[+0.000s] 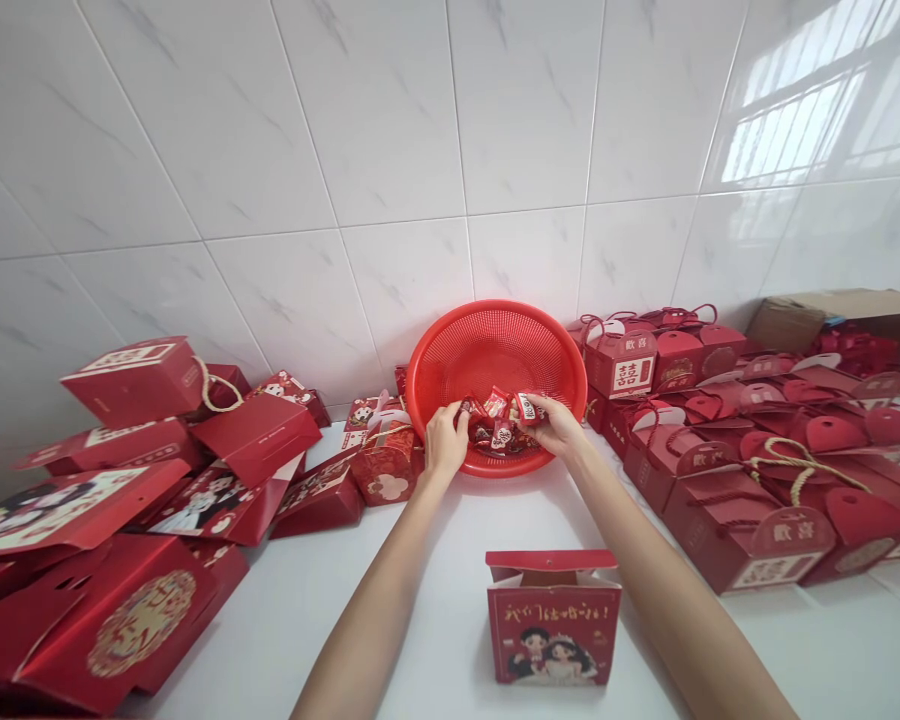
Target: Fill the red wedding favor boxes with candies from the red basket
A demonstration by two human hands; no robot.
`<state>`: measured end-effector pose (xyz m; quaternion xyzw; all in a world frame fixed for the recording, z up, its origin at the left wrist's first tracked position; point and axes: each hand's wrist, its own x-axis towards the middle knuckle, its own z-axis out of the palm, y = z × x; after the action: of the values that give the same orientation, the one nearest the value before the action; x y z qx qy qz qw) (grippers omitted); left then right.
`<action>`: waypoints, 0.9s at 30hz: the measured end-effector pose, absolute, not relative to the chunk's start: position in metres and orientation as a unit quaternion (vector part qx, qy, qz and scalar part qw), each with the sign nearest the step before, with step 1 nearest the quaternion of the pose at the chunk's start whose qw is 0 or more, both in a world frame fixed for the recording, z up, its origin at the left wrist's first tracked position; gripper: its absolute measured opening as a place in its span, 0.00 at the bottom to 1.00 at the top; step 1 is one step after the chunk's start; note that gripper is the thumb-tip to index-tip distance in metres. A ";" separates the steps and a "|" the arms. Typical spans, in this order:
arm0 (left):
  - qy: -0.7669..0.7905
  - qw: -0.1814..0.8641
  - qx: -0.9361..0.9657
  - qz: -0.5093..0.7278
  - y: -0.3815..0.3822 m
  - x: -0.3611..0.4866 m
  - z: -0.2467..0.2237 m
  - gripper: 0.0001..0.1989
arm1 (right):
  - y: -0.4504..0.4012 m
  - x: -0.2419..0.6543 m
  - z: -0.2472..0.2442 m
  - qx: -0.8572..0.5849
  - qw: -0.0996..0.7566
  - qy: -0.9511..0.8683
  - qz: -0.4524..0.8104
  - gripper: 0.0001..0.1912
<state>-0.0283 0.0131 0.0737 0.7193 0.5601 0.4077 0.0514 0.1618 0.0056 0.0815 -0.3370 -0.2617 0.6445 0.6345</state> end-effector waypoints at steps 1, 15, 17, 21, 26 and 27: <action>0.562 0.051 0.709 0.423 0.014 -0.029 0.073 0.16 | 0.004 0.161 0.083 -0.337 0.633 -0.260 0.647 0.05; 0.575 0.025 0.810 0.109 -0.006 -0.026 0.093 0.26 | -0.001 0.158 0.090 -0.333 0.632 -0.253 0.652 0.05; 0.573 0.014 0.816 0.078 -0.008 -0.026 0.095 0.27 | -0.001 0.158 0.091 -0.335 0.632 -0.254 0.651 0.04; 0.567 0.034 0.821 0.064 -0.011 -0.026 0.096 0.26 | -0.002 0.156 0.091 -0.340 0.633 -0.255 0.647 0.06; 0.563 0.083 0.811 0.133 -0.003 -0.032 0.092 0.22 | -0.002 0.154 0.090 -0.339 0.636 -0.261 0.642 0.05; 0.555 0.099 0.811 0.159 -0.001 -0.033 0.090 0.21 | -0.002 0.154 0.089 -0.339 0.637 -0.263 0.641 0.05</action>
<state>-0.0332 -0.0006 0.0899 0.8105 0.5550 0.1588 0.0991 0.1541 -0.0017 0.0894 -0.3386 -0.2631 0.6408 0.6368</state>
